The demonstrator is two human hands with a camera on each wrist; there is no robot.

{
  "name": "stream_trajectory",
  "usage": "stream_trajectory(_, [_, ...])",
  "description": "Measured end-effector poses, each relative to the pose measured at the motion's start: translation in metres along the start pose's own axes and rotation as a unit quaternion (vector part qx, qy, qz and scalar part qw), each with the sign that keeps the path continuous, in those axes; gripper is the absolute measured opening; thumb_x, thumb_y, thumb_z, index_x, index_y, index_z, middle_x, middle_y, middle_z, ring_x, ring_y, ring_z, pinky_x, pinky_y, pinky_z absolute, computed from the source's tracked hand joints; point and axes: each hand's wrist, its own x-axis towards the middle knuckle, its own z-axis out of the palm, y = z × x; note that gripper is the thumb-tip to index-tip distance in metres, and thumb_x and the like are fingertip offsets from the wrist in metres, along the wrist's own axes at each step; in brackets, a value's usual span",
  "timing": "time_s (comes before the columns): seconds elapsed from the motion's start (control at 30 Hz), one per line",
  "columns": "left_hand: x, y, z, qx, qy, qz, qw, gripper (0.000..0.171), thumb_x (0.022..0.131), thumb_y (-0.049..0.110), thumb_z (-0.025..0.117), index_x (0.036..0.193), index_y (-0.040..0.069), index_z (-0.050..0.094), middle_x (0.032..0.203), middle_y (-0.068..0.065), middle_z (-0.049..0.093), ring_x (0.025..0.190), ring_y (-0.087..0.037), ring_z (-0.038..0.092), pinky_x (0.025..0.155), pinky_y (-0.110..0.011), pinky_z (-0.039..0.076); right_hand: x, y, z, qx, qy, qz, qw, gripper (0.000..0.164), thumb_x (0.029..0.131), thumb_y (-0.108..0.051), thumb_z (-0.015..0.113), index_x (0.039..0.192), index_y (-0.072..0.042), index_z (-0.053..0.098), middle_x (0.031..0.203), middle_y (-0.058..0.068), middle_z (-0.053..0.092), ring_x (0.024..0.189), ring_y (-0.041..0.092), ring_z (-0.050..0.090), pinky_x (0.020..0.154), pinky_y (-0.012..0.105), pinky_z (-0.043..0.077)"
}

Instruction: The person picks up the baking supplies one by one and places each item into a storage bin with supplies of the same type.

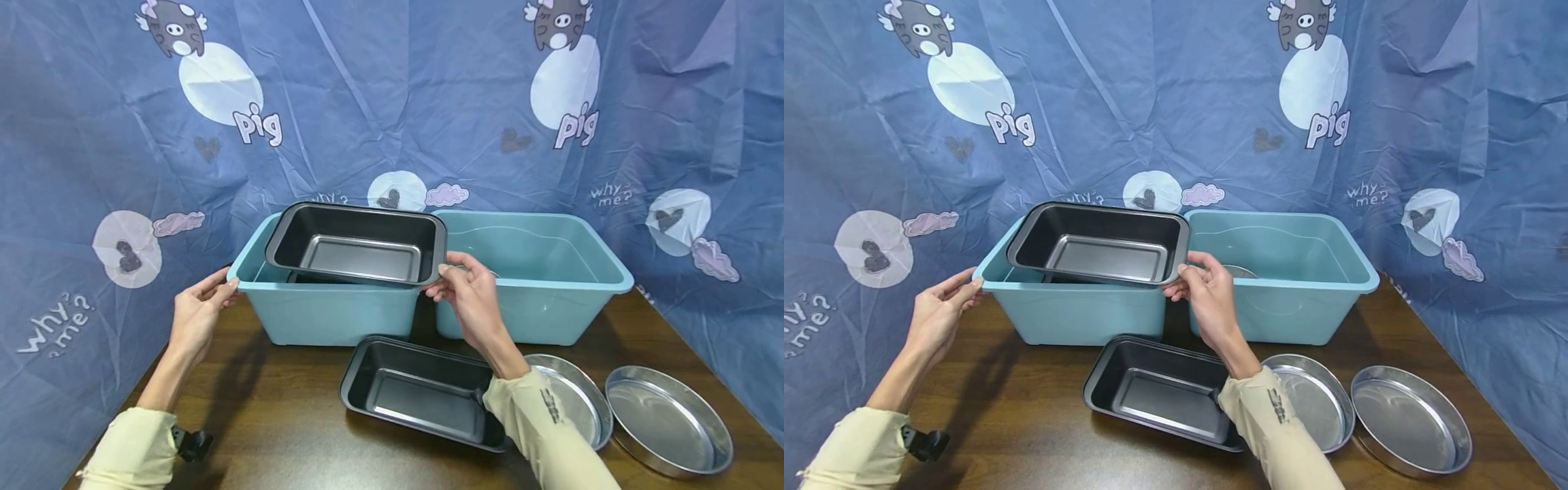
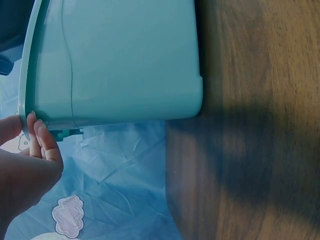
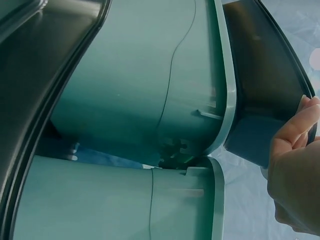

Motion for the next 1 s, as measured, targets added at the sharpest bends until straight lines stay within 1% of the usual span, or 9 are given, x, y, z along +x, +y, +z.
stream_trajectory(0.13, [0.001,0.0,0.0,-0.004,0.0,-0.003,1.0,0.051,0.103,0.009,0.063,0.144,-0.017,0.047,0.083,0.012,0.069,0.075,0.001,0.065,0.072,-0.013,0.052,0.005,0.0,0.003,0.004,0.001,0.004,1.0,0.025,0.099,0.008,0.046,0.124,0.012,0.048,0.07,0.004,0.071,0.06,0.011,0.066,0.058,0.02,0.051])
stream_trajectory(0.43, [0.0,0.001,-0.001,0.012,0.0,-0.005,0.9999,0.051,0.104,0.011,0.063,0.145,-0.015,0.048,0.083,0.013,0.068,0.076,0.001,0.065,0.074,-0.014,0.051,0.014,0.004,0.01,0.007,0.005,0.01,1.0,0.026,0.099,0.009,0.046,0.125,0.013,0.048,0.068,0.004,0.07,0.058,0.011,0.066,0.057,0.019,0.051])
stream_trajectory(0.67, [0.0,0.0,0.0,0.006,0.004,-0.009,0.9999,0.051,0.103,0.009,0.064,0.145,-0.015,0.048,0.085,0.013,0.069,0.075,0.001,0.065,0.075,-0.014,0.052,0.021,0.009,0.016,-0.006,0.005,0.02,1.0,0.026,0.1,0.008,0.048,0.125,0.014,0.048,0.067,0.003,0.069,0.058,0.009,0.066,0.058,0.019,0.052])
stream_trajectory(0.83, [0.0,-0.001,0.001,0.019,0.008,-0.004,0.9998,0.05,0.103,0.01,0.063,0.146,-0.013,0.048,0.085,0.014,0.068,0.076,0.001,0.065,0.075,-0.014,0.051,0.024,0.013,0.018,-0.012,0.004,0.025,1.0,0.024,0.099,0.008,0.048,0.123,0.014,0.049,0.067,0.003,0.07,0.058,0.009,0.067,0.057,0.019,0.052])
stream_trajectory(1.0, [0.001,-0.003,0.0,0.033,0.013,-0.002,0.9994,0.05,0.104,0.01,0.063,0.146,-0.012,0.049,0.085,0.015,0.068,0.076,0.001,0.064,0.076,-0.014,0.051,0.026,0.014,0.022,-0.013,0.0,0.028,1.0,0.025,0.1,0.008,0.049,0.125,0.013,0.048,0.068,0.003,0.07,0.058,0.009,0.067,0.058,0.019,0.052])
